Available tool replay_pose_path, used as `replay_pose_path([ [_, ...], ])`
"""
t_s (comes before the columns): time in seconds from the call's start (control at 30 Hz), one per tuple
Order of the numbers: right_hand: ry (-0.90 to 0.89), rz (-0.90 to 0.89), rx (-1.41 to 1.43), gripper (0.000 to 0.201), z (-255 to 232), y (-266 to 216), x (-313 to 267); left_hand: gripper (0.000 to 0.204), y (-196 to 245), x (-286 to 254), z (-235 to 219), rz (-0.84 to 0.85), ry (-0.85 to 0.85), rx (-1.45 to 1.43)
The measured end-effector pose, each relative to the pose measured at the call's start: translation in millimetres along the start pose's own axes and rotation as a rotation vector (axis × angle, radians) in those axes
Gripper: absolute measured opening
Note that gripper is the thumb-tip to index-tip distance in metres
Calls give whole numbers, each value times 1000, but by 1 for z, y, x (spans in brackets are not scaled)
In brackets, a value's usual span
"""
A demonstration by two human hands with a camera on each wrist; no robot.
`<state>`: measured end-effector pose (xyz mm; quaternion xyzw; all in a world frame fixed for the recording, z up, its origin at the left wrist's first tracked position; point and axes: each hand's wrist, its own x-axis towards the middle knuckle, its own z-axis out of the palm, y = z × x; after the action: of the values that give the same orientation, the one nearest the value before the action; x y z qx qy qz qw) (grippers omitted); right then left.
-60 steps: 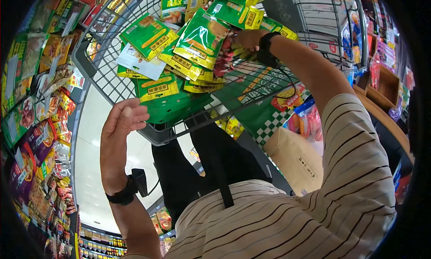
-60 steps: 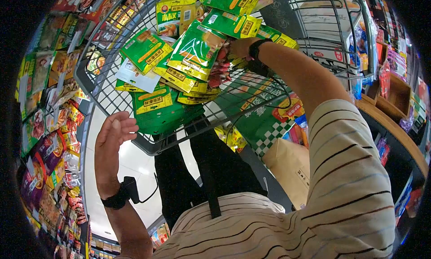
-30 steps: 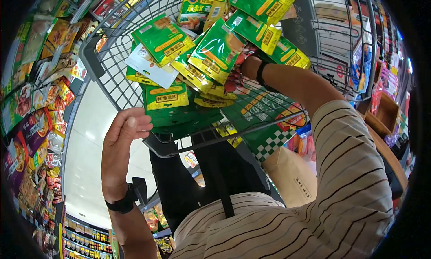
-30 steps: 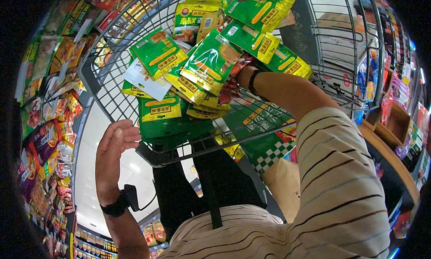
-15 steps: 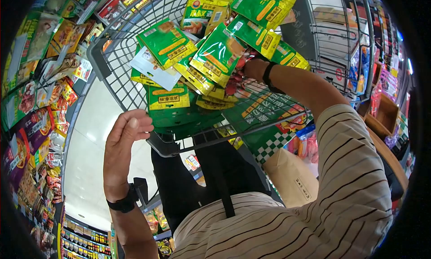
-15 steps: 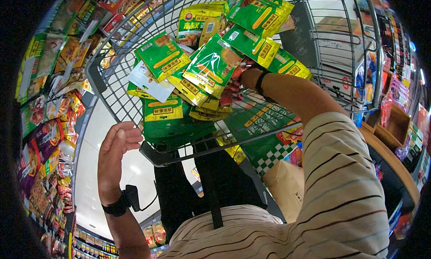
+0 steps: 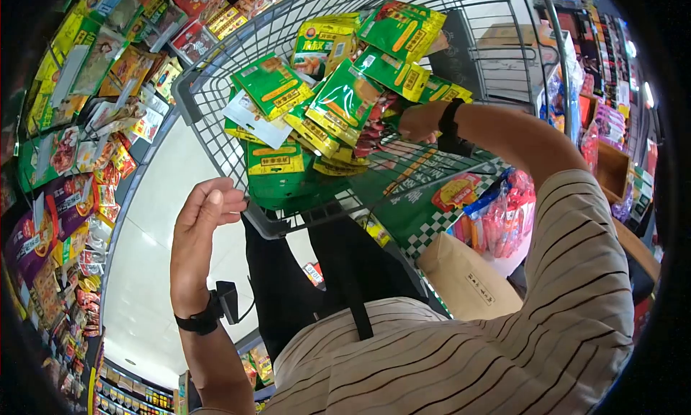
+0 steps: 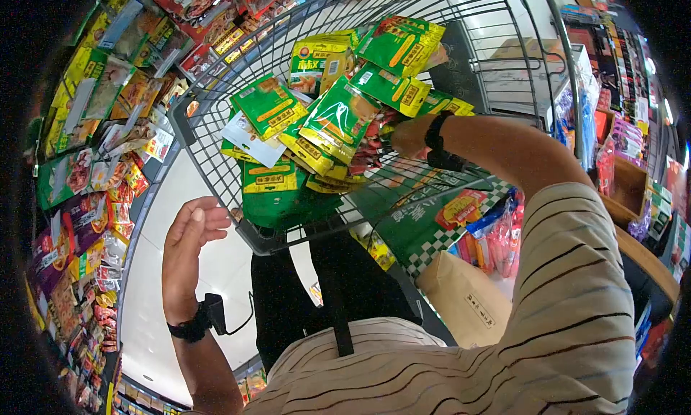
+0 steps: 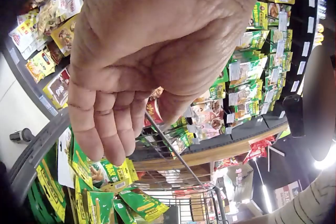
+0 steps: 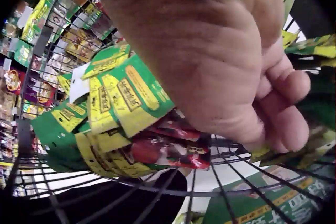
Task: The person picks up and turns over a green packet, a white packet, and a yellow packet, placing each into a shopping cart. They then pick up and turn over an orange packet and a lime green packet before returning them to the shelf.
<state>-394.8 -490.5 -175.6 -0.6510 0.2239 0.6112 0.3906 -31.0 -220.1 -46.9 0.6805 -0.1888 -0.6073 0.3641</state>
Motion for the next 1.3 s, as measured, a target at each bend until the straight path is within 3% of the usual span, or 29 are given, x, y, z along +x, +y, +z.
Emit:
replay_pose_path([
  [0.13, -9, -146, 71, 19, -8, -21, -30, 41, 0, -15, -6, 42, -19, -19],
  [0.17, 4, -88, 31, 17, -19, -56, -61, 40, 0, -18, -9, 47, -46, -32],
  [0.33, 138, -325, 343, 11, -38, -158, -160, 41, 11, -33, -15, 196, -90, 64],
  [0.37, 168, -391, 374, 10, -40, -184, -183, 50, 13, -36, -13, 319, -129, 64],
  [0.4, 178, -424, 380, 9, -39, -211, -202, 62, 28, -44, -12, 470, -101, 305],
  [0.47, 201, -491, 392, 8, -36, -257, -234, 70, 61, -64, -10, 680, -90, 520],
  [0.57, 237, -650, 450, 9, -34, -304, -269, 65, 87, -84, -27, 853, -192, 632],
  [0.6, 249, -688, 474, 9, -31, -318, -276, 57, 100, -95, -36, 784, -297, 631],
  [0.67, 328, -831, 506, 20, -32, -333, -272, 38, 93, -103, -58, 417, -321, 380],
  [0.73, 420, -988, 667, 27, -30, -349, -271, 36, 88, -118, -74, 440, -305, 152],
  [0.77, 453, -1082, 695, 41, -31, -351, -261, 35, 82, -125, -82, 449, -294, 33],
  [0.87, 531, -1222, 887, 51, -26, -364, -227, 36, 56, -135, -107, 436, -159, -330],
  [0.9, 485, -1185, 916, 59, -18, -371, -219, 38, 54, -143, -114, 436, -118, -375],
  [0.93, 502, -1168, 1032, 53, -6, -384, -210, 38, 50, -149, -121, 461, -68, -405],
  [1.0, 627, -1141, 987, 50, 17, -414, -206, 37, 42, -156, -135, 507, 24, -461],
  [1.07, 642, -1087, 1002, 46, 22, -436, -189, 35, 39, -169, -147, 560, 119, -432],
  [1.3, 746, -1077, 1057, 32, 28, -486, -180, 28, 24, -207, -182, 572, 196, -418],
])
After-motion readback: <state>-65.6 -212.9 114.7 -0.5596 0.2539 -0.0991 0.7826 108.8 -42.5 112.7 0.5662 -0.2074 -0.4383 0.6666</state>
